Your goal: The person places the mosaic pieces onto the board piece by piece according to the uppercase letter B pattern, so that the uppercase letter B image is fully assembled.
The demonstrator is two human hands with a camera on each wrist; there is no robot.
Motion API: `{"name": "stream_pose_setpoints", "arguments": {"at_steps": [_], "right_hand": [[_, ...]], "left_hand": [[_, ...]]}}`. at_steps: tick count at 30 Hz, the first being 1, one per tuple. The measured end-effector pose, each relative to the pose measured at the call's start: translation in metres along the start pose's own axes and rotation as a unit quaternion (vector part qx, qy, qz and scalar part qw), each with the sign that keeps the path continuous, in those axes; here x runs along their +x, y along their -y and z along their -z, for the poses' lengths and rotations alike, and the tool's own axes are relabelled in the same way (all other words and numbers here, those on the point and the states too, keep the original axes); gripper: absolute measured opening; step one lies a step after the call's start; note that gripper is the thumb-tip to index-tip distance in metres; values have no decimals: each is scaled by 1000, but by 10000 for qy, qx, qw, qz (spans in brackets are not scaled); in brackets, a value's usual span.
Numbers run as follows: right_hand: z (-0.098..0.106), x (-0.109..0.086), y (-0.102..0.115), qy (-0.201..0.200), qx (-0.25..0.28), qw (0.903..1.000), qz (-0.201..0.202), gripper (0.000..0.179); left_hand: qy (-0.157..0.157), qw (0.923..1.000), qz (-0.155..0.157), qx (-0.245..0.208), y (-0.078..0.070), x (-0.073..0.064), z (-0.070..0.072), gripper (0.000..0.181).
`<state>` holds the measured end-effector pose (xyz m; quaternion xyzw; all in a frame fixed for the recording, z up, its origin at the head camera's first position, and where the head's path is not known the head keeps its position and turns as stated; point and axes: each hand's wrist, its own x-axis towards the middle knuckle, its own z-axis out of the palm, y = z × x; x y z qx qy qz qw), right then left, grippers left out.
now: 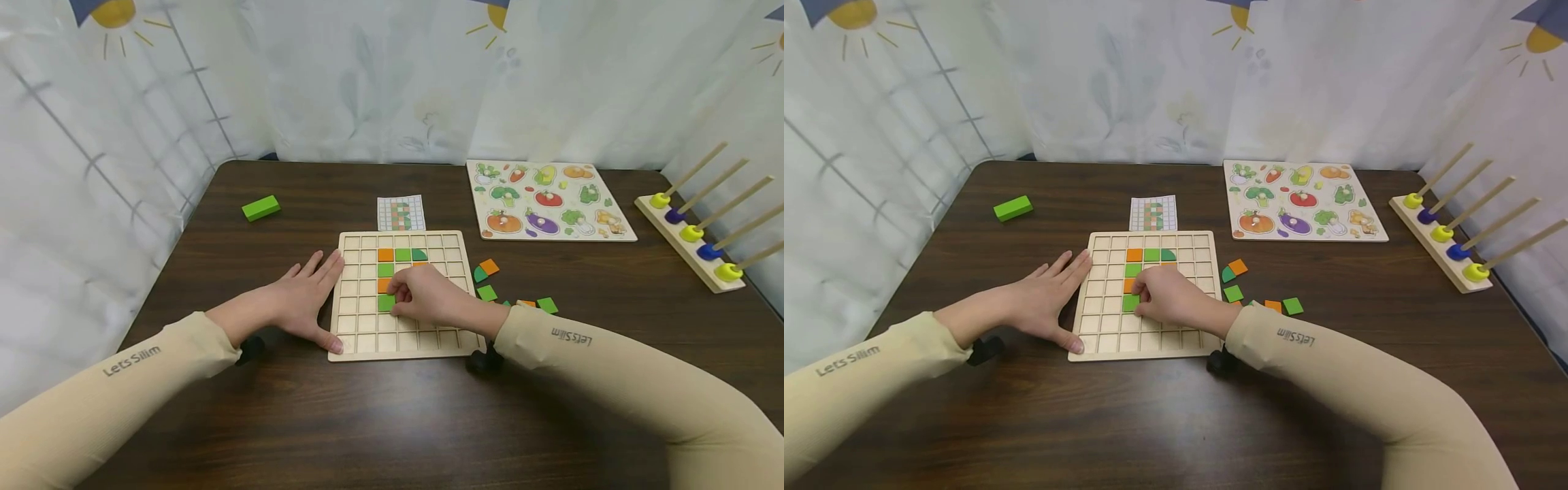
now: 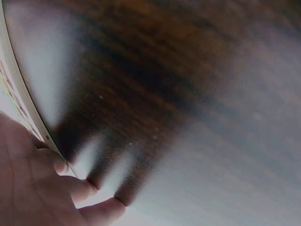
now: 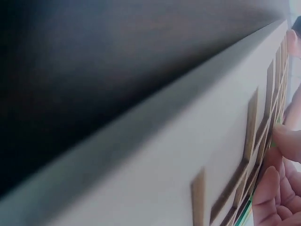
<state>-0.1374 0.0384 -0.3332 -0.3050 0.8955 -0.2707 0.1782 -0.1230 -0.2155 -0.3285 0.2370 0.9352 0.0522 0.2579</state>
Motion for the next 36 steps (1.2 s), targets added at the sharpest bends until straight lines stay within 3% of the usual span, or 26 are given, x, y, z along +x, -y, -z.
{"name": "stream_pose_setpoints", "arguments": {"at_steps": [9, 19, 25, 31, 36], "right_hand": [[2, -1, 2, -29, -132, 9998, 173, 19], [0, 0, 4, -136, -647, 9967, 481, 5], [-2, 0, 5, -77, -920, 9942, 561, 10], [4, -2, 3, -149, -802, 9950, 574, 12], [27, -14, -9, -400, -451, 9977, 303, 15]], "left_hand": [[-7, 10000, -11, 7, -1, -1, 2, 145], [-24, 10000, 17, -26, -2, -1, 3, 145], [-15, 10000, 13, -26, -2, -1, 2, 145], [33, 10000, 19, -40, -1, -1, 1, 145], [15, 10000, 13, 4, -1, -1, 1, 145]]}}
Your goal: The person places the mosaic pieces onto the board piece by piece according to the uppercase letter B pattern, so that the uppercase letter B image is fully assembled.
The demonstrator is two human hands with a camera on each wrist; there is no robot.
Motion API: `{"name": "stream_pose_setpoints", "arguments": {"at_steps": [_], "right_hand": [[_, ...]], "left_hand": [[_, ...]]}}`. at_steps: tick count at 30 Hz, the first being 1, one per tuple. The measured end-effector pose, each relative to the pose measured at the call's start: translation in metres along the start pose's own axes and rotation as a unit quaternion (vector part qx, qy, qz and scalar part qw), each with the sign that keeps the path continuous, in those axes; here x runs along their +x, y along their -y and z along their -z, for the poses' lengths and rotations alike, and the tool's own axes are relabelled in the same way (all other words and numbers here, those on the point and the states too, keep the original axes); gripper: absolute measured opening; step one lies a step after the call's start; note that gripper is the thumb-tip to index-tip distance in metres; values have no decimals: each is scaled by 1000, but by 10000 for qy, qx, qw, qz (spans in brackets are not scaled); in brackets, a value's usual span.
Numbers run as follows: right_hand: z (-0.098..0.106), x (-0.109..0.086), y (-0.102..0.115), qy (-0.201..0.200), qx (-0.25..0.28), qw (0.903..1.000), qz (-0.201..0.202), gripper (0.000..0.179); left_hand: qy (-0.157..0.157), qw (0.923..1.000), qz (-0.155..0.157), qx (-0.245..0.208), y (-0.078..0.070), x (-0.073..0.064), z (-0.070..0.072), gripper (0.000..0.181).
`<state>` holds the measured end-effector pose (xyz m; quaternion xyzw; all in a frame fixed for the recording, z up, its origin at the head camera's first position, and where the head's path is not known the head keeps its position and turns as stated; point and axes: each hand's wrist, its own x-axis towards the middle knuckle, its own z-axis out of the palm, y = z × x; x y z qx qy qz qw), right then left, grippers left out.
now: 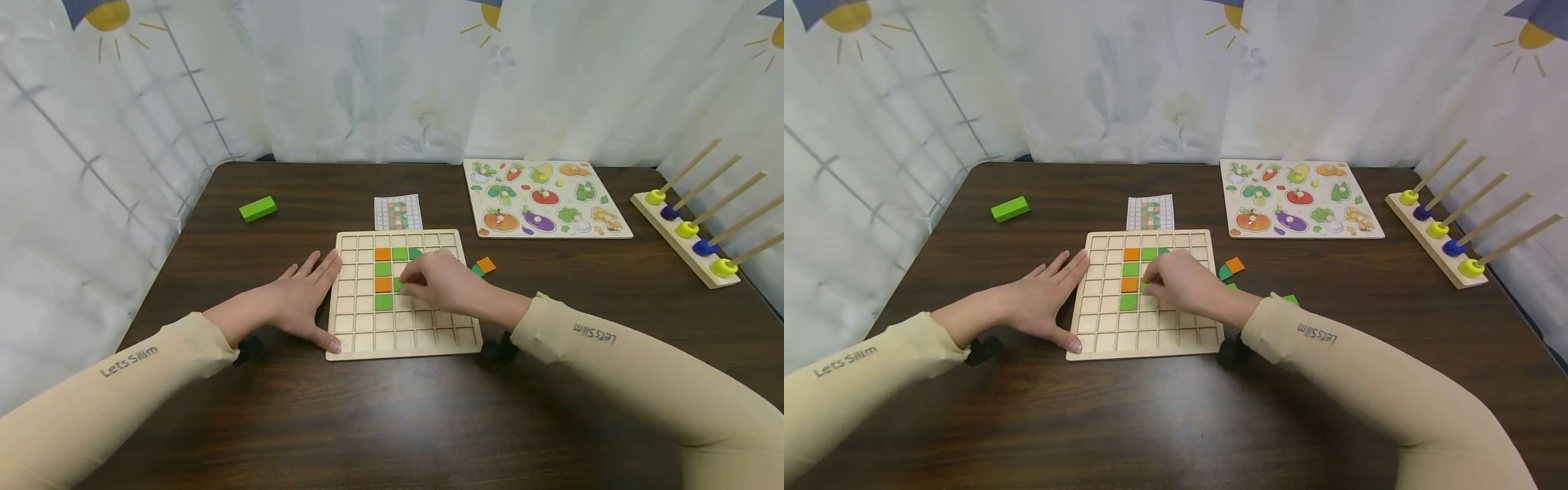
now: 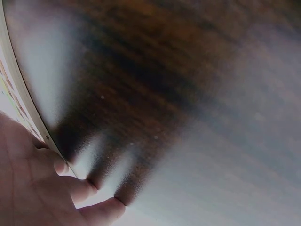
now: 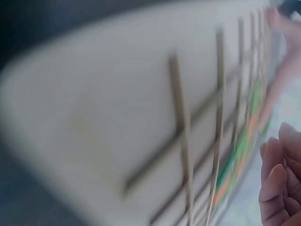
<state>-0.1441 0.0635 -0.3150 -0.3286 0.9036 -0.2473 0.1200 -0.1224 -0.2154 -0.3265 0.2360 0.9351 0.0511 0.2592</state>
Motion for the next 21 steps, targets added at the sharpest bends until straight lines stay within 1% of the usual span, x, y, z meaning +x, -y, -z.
{"name": "stream_pose_setpoints", "arguments": {"at_steps": [3, 5, 8, 10, 13, 16, 18, 21], "right_hand": [[20, -9, -19, -113, 90, 9992, -380, 18], [33, -16, -37, -214, 60, 9982, -557, 20], [49, -25, -69, -329, -36, 9974, -647, 22], [57, -31, -89, -340, -91, 9970, -686, 23], [62, -38, -112, -147, -135, 9967, -790, 26], [63, -41, -125, 209, -185, 9964, -801, 30], [62, -42, -127, 403, -183, 9960, -778, 32], [60, -41, -128, 499, -231, 9959, -723, 34]], "left_hand": [[-19, 10000, -14, -3, 0, 0, 0, 145], [-32, 10000, -18, -17, 0, 1, -1, 145], [-31, 10000, -8, -11, 0, 1, 0, 145], [-28, 10000, 6, -19, -1, 1, 1, 146], [-12, 10000, 19, -26, -1, 0, 1, 146], [22, 10000, 40, -25, -1, 0, 2, 146], [37, 10000, 44, -43, -2, 0, 2, 146], [39, 9999, 46, -89, -2, 0, 1, 146]]}}
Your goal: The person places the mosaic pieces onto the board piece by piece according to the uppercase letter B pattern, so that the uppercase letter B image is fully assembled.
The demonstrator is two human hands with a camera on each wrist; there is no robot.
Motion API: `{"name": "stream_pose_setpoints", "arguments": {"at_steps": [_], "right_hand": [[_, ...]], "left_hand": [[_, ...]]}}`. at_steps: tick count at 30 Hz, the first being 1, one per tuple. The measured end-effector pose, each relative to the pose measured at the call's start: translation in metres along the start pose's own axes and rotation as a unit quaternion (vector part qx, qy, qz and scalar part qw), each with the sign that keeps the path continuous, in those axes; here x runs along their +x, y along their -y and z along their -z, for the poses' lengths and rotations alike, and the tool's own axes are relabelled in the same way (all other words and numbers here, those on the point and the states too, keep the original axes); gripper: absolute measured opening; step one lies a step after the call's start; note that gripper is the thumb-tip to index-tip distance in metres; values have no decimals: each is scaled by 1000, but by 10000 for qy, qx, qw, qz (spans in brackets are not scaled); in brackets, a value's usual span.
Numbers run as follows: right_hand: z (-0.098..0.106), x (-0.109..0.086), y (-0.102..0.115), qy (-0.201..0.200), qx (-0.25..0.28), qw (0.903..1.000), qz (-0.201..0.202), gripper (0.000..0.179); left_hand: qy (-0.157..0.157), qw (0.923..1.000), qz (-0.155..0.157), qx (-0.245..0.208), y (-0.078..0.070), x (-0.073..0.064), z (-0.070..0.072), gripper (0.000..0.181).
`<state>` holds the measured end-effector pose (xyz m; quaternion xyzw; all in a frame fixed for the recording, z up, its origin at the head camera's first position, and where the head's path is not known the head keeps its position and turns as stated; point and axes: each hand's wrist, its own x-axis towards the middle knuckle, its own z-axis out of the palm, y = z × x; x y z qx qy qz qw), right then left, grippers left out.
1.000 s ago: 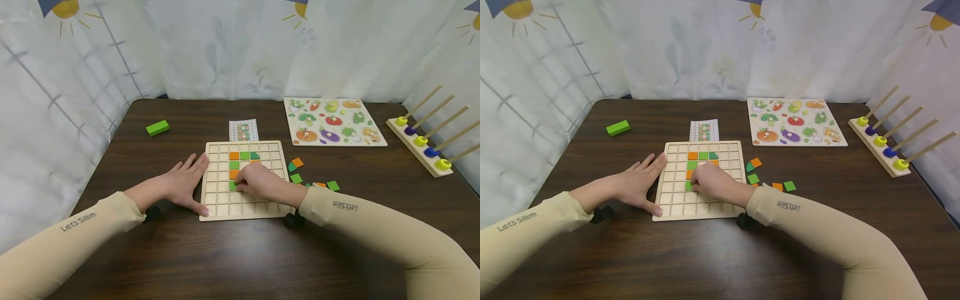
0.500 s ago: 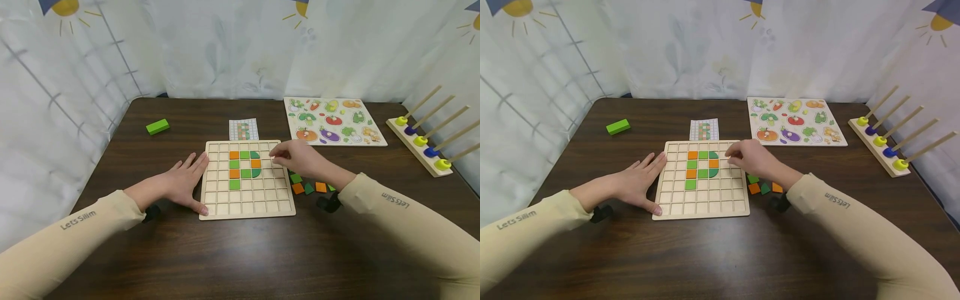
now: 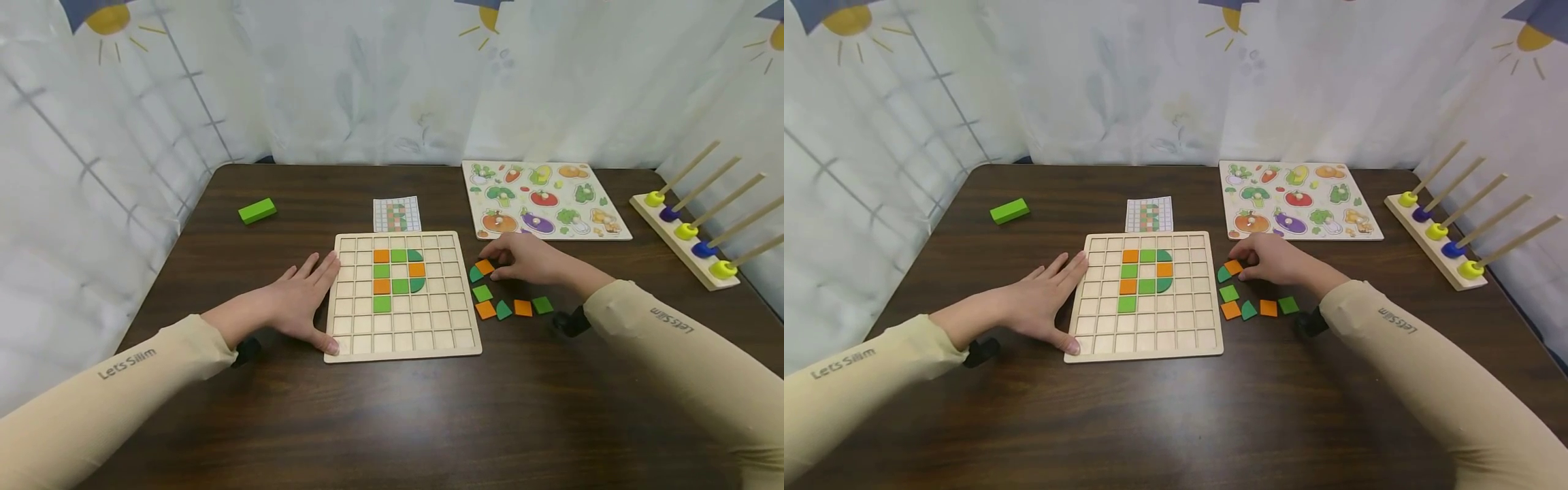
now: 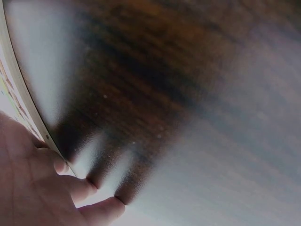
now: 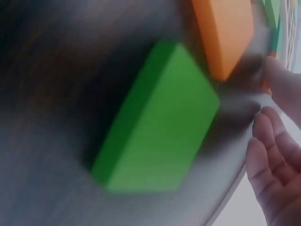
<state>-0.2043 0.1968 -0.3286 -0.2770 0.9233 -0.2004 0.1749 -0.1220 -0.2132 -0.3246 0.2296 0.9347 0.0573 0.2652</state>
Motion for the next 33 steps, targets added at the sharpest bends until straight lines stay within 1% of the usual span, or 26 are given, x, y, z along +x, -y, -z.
{"name": "stream_pose_setpoints", "arguments": {"at_steps": [9, 12, 15, 18, 21, 27, 30, 33], "right_hand": [[-6, 0, 3, -201, -261, 9993, -172, 21], [-6, -1, 5, -243, -243, 9990, -270, 19], [-5, -2, 11, -359, -108, 9985, -406, 19], [-7, -1, 24, -511, 63, 9980, -361, 19], [-15, 1, 42, -575, 177, 9979, -233, 20], [-34, 5, 79, -434, 324, 9984, 169, 24], [-42, 10, 91, -347, 445, 9977, 373, 25], [-48, 15, 101, -249, 616, 9967, 468, 26]], "left_hand": [[-42, 10000, -21, 21, 2, 0, -3, 147], [-72, 10000, -44, 27, 3, 1, -4, 147], [-85, 9999, -55, 31, 2, 1, -4, 146], [-82, 9999, -31, 52, 3, 1, -4, 146], [-69, 10000, -19, 62, 3, 1, -4, 146], [-71, 10000, -47, -1, 4, 1, -4, 146], [-80, 10000, -54, 17, 3, 0, -4, 146], [-84, 9999, -49, 45, 4, 0, -4, 146]]}}
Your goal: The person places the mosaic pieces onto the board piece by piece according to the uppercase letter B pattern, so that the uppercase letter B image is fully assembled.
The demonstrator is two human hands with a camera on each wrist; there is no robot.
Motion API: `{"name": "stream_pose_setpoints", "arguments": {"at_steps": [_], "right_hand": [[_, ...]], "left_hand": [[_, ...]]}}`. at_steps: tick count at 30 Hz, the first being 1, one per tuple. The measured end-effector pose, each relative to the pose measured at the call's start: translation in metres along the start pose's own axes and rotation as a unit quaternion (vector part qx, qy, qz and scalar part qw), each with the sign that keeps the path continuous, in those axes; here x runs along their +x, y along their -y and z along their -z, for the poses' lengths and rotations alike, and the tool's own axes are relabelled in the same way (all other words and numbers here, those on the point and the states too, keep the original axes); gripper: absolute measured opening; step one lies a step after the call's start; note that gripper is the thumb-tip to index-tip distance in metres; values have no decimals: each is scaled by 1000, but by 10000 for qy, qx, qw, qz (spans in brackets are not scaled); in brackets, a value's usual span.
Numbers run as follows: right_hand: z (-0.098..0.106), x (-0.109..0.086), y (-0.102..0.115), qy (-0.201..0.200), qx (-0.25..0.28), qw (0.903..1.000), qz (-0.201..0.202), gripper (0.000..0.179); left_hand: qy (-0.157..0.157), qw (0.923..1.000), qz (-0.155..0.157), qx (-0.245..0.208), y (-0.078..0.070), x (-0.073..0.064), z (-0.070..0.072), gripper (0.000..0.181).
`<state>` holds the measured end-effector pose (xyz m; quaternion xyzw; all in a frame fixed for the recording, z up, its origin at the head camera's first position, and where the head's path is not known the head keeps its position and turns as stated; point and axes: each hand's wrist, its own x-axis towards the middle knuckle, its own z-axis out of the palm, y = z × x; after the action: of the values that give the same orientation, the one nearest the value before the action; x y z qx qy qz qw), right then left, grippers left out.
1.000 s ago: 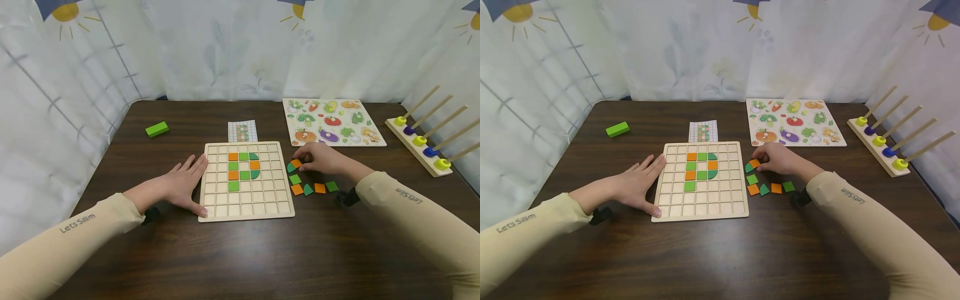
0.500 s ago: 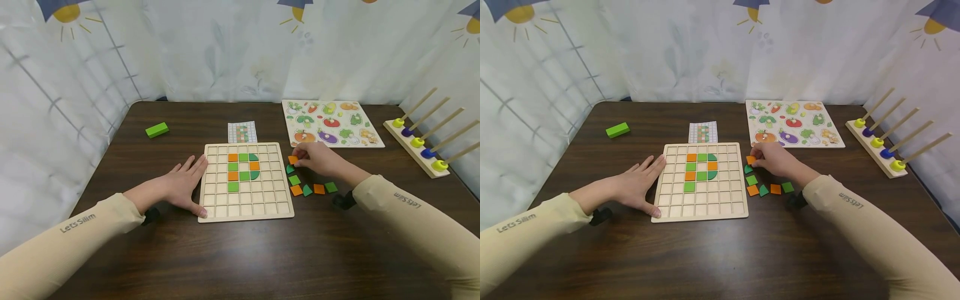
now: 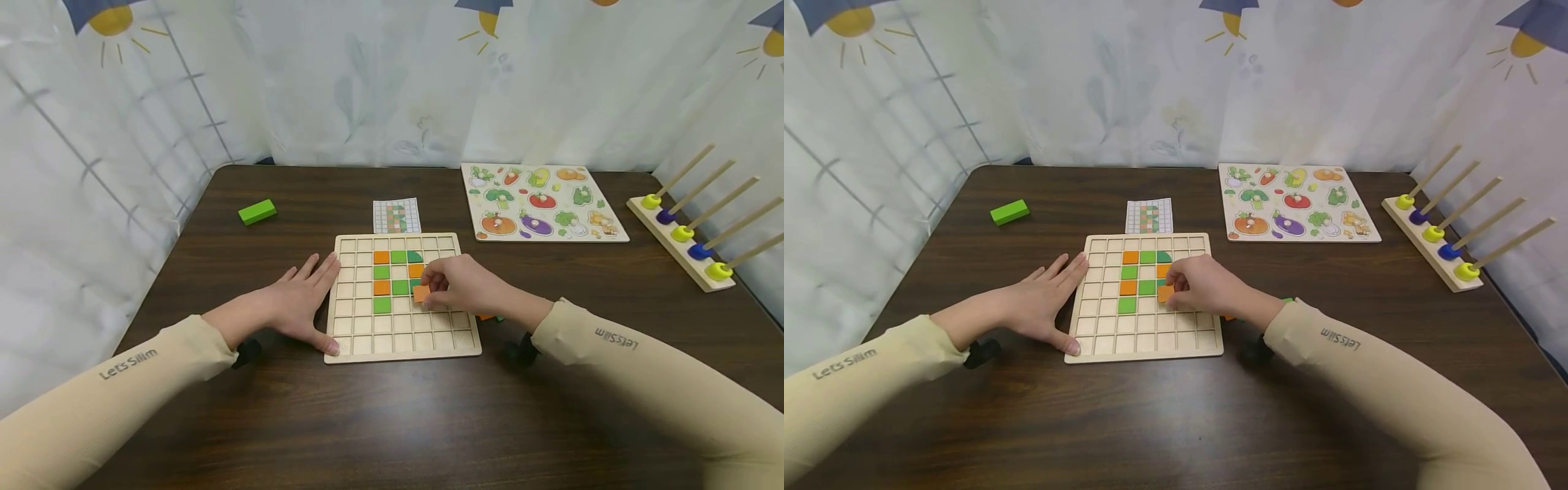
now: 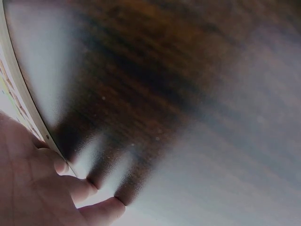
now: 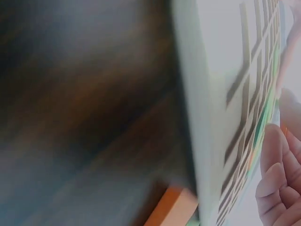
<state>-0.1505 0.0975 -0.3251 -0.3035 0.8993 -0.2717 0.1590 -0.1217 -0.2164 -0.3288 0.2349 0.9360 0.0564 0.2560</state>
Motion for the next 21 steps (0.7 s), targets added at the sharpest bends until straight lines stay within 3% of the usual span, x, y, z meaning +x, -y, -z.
{"name": "stream_pose_setpoints", "arguments": {"at_steps": [21], "right_hand": [[-21, 12, 29, 199, 2, 9996, 203, 26]], "left_hand": [[47, 10000, 3, 7, 1, 0, 1, 147]]}}
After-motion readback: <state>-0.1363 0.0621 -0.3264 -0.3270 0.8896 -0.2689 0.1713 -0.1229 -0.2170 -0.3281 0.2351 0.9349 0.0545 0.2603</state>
